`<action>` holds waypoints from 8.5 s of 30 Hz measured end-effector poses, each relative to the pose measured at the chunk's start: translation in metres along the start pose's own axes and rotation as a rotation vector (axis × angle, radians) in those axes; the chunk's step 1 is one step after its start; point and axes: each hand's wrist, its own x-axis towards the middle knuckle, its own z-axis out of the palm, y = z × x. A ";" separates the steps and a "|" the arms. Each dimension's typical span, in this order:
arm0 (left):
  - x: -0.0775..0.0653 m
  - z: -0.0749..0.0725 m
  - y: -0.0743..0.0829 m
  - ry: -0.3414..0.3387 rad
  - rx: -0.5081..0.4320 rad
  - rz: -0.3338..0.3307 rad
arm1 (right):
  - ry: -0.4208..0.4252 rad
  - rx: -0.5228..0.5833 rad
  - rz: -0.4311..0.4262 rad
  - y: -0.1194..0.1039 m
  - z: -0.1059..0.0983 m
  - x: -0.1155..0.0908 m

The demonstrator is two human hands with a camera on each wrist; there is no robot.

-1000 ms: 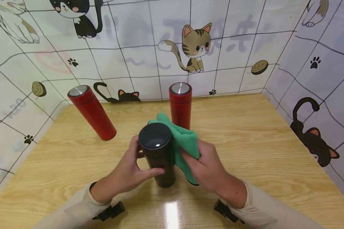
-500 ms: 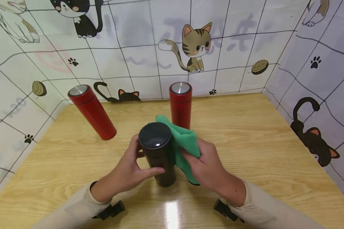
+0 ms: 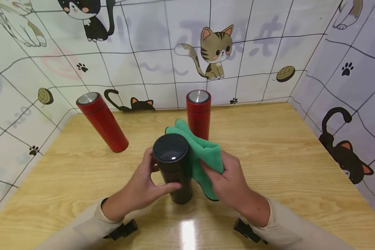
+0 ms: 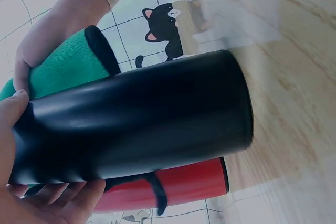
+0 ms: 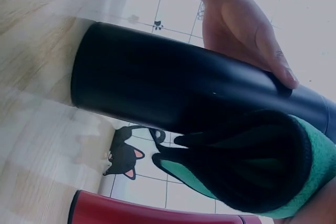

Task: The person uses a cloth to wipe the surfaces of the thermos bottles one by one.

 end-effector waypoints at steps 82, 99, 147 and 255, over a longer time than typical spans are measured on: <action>0.015 0.000 0.011 0.075 0.019 -0.069 | -0.169 -0.198 0.088 -0.001 0.002 -0.001; 0.016 -0.001 0.008 -0.022 -0.032 -0.065 | -0.045 -0.141 0.006 -0.007 -0.001 0.000; 0.016 -0.009 0.020 -0.062 0.211 -0.209 | -0.132 -0.174 0.125 -0.008 -0.006 -0.001; 0.012 -0.020 0.029 0.143 0.182 0.048 | -0.169 0.090 -0.146 0.001 0.006 -0.011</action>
